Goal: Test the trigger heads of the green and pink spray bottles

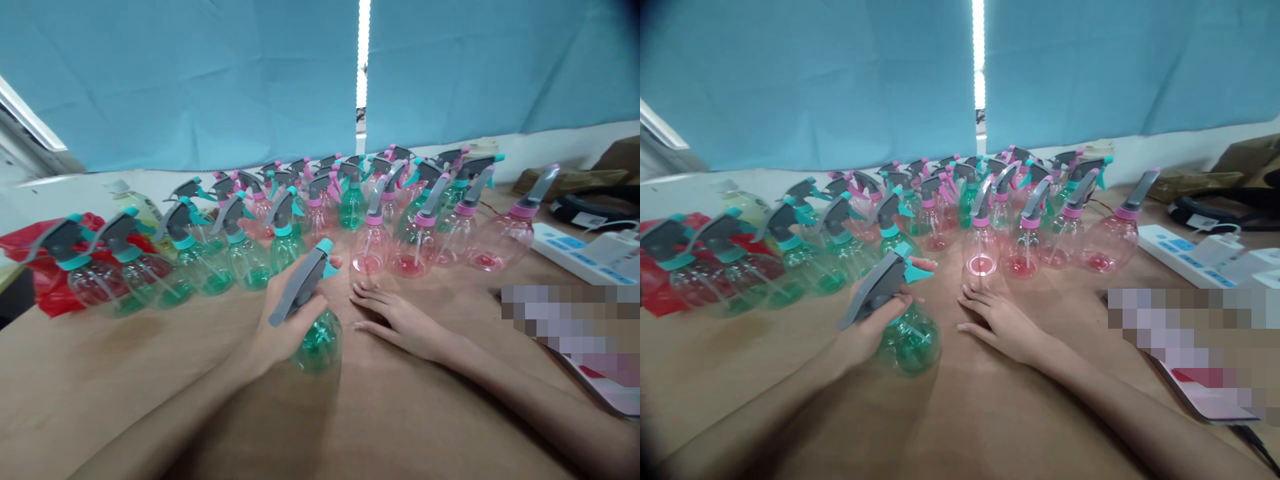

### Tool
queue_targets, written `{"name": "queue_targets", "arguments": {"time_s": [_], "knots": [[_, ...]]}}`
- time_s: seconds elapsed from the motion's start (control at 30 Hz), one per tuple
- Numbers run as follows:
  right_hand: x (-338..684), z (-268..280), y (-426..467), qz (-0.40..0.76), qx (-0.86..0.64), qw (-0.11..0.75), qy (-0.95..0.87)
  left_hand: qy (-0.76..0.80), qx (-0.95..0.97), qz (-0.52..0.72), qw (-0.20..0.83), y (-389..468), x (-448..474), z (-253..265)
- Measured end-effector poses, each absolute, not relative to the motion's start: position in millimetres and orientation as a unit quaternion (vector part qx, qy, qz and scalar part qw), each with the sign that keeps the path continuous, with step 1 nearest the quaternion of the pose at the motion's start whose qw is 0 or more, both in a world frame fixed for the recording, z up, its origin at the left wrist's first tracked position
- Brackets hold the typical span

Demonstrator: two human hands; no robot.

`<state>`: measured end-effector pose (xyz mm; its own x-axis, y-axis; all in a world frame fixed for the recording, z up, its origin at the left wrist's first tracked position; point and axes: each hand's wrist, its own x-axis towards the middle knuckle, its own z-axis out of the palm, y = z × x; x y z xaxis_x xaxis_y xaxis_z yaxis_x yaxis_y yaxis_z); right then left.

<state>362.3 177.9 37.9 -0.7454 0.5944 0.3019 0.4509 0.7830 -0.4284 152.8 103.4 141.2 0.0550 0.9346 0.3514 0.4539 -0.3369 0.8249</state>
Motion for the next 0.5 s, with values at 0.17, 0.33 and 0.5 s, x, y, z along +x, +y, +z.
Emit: {"name": "queue_targets", "arguments": {"time_s": [0.17,0.33,0.5], "knots": [[362.2,38.2,177.7,0.167,-0.285,0.214,-0.919,0.511,0.677,0.458,0.266,103.3,153.3,141.8],[362.4,37.7,177.7,0.171,-0.282,0.226,-0.917,0.517,0.673,0.456,0.268,103.5,150.2,135.9],[362.6,37.9,177.6,0.175,-0.282,0.222,-0.917,0.525,0.668,0.451,0.272,105.1,146.5,132.3]]}}
